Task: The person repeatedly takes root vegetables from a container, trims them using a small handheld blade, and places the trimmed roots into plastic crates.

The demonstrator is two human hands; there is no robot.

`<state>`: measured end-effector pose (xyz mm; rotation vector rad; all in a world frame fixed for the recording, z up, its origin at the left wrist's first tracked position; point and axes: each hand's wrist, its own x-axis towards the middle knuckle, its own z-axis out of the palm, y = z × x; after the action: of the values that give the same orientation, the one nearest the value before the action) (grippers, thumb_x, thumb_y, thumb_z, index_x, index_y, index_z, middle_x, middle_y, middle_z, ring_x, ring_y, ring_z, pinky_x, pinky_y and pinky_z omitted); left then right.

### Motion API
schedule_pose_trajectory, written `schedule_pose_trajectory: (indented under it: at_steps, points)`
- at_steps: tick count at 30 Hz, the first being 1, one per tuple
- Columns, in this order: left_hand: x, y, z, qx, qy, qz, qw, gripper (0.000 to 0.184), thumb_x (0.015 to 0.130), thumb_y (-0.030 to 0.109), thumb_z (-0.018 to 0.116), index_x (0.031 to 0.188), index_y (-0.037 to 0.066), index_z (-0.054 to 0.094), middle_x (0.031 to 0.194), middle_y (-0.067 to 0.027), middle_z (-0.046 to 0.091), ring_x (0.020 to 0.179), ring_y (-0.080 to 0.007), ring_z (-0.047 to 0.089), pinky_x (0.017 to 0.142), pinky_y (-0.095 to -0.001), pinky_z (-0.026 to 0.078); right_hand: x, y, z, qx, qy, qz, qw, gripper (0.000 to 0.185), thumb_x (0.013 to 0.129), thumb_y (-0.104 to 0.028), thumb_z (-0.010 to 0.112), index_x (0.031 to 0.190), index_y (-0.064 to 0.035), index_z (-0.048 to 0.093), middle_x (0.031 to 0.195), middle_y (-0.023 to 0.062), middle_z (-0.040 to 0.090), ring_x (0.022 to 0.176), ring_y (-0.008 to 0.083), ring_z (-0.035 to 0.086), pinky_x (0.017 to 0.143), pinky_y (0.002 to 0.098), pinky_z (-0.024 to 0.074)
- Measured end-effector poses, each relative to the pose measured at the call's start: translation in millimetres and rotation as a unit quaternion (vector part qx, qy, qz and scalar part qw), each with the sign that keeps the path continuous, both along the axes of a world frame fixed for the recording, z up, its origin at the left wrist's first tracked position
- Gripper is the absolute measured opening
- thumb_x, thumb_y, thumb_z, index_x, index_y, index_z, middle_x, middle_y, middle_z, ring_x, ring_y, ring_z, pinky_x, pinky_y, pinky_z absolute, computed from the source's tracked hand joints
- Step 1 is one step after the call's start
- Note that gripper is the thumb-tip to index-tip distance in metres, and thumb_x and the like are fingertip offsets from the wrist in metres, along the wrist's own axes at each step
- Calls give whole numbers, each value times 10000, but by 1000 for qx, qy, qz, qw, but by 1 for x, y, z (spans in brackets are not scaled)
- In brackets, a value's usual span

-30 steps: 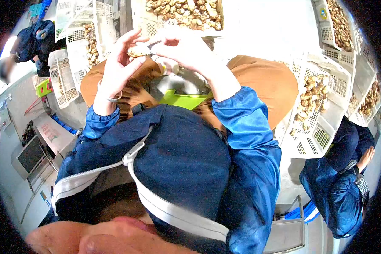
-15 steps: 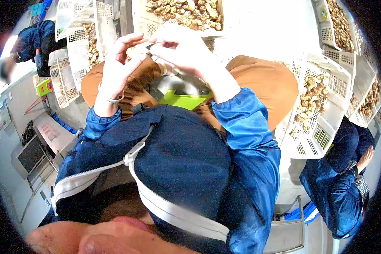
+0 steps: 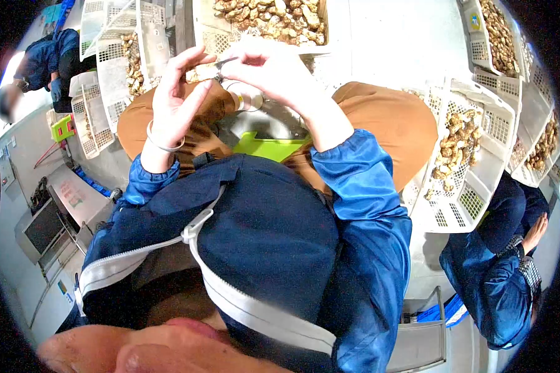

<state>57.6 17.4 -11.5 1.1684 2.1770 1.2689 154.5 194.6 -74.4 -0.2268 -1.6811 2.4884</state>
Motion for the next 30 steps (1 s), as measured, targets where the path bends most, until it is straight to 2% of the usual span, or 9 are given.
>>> schedule_pose_trajectory:
  at_steps: [3,6,9,12,16,20,25,27,30]
  points:
    - [-2,0,-7,-20,106,-11,994,535,807,-31,639,1327,44,538,1166,-123,631,1097,-256,580,970,-337,462,-3,-10,-9,41,80,-48,995,120,874,-120,705,848,-7,672,853,39,665,689,79,612,591,230,490]
    - [1,2,-5,-33,95,-3,995,558,796,-33,648,1336,47,530,1175,-117,628,1106,-252,575,974,-339,461,3,-1,3,-34,-41,10,999,105,873,-117,702,865,-17,672,898,36,656,677,82,606,580,226,487]
    - [1,3,-8,-32,118,3,992,618,768,-51,660,1359,57,514,1153,-102,637,1089,-260,572,971,-349,458,1,-5,-4,-26,4,0,1000,92,880,-110,691,903,-22,675,851,31,651,648,82,601,557,227,484]
    - [-1,5,-3,-75,200,-37,976,614,793,-88,645,1373,23,476,1191,-135,603,1111,-235,606,978,-330,479,-6,-13,-15,108,109,-83,985,108,898,-115,670,955,-25,680,765,19,640,623,81,597,550,227,488]
    - [1,6,-4,-59,201,-31,977,670,761,-96,654,1390,42,472,1143,-116,627,1070,-256,592,962,-349,468,5,2,9,-104,-83,17,991,122,904,-149,662,920,-34,695,800,24,660,643,95,605,606,218,514]
    - [-1,4,-8,-73,231,-35,970,712,741,-89,660,1409,52,456,1119,-108,635,1034,-275,578,958,-368,455,-4,-10,-20,130,76,-44,988,165,889,-156,685,894,9,682,810,58,680,655,106,633,616,224,525]
    - [0,-10,-9,-43,121,-14,992,729,795,-93,667,1457,23,386,1196,-116,600,1112,-204,595,991,-330,475,1,-6,-6,-187,-117,5,975,159,839,-143,698,806,11,678,762,53,680,624,121,613,598,273,495]
    - [-5,-23,-4,-35,46,15,998,699,832,-47,672,1464,34,383,1225,-116,593,1141,-206,584,1009,-337,466,3,1,5,-16,-163,47,985,168,873,-184,688,836,-20,675,793,44,686,697,116,619,652,284,501]
    - [-52,-54,13,-165,201,73,963,599,815,-18,682,1386,53,517,1172,-99,629,1082,-186,609,968,-308,472,4,-2,-20,249,-99,58,962,208,852,-217,646,752,-36,623,738,104,657,676,213,616,626,342,484]
